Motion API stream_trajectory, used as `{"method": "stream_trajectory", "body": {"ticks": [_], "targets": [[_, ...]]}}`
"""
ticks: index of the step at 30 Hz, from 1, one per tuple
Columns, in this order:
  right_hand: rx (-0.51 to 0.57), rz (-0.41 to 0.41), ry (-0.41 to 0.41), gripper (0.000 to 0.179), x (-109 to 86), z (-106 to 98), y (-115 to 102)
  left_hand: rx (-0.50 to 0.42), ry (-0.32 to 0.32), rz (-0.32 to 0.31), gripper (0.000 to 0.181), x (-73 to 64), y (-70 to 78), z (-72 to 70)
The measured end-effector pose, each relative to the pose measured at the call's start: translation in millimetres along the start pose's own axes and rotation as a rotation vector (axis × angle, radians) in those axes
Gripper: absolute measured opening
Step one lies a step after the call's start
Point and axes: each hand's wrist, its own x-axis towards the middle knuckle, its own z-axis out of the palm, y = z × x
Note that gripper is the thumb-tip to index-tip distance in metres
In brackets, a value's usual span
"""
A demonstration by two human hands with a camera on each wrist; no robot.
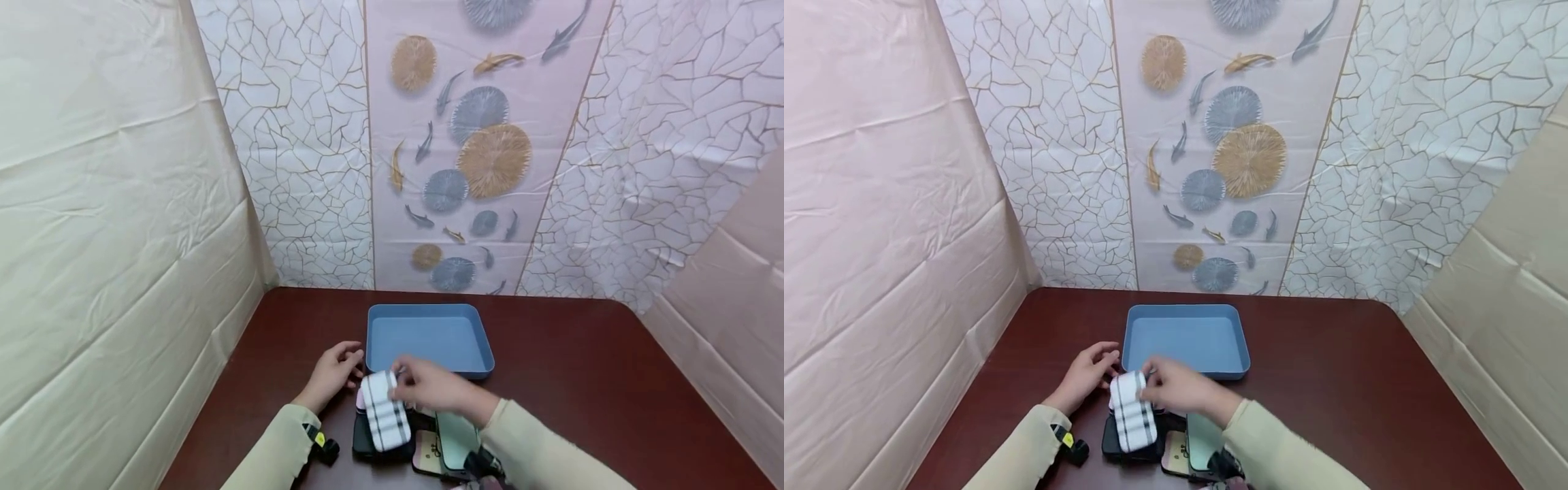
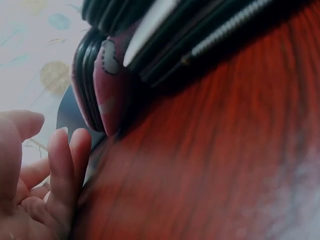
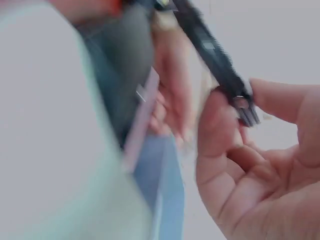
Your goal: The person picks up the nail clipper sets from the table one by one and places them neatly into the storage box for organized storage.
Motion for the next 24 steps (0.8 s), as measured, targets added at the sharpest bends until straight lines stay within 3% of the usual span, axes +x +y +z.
{"method": "stream_trajectory", "body": {"ticks": [5, 10, 16, 24], "targets": [[0.093, 0.136, 0.182, 0.032, 44.2, -44.4, -2.8, 0.026, -0.02, -0.018, 0.052, 2.4, 2.1, -1.8], [0.014, 0.261, 0.229, 0.036, 89.0, -66.9, 14.0, 0.032, -0.017, -0.062, 0.055, 5.8, 4.7, -3.9], [-0.124, 0.329, 0.187, 0.015, 115.5, -60.8, 44.3, 0.03, -0.086, -0.085, 0.059, 3.9, 3.5, -0.2], [-0.17, 0.325, 0.122, 0.037, 127.0, -43.0, 52.3, 0.101, -0.136, -0.002, 0.056, -2.7, 9.7, -0.8]]}}
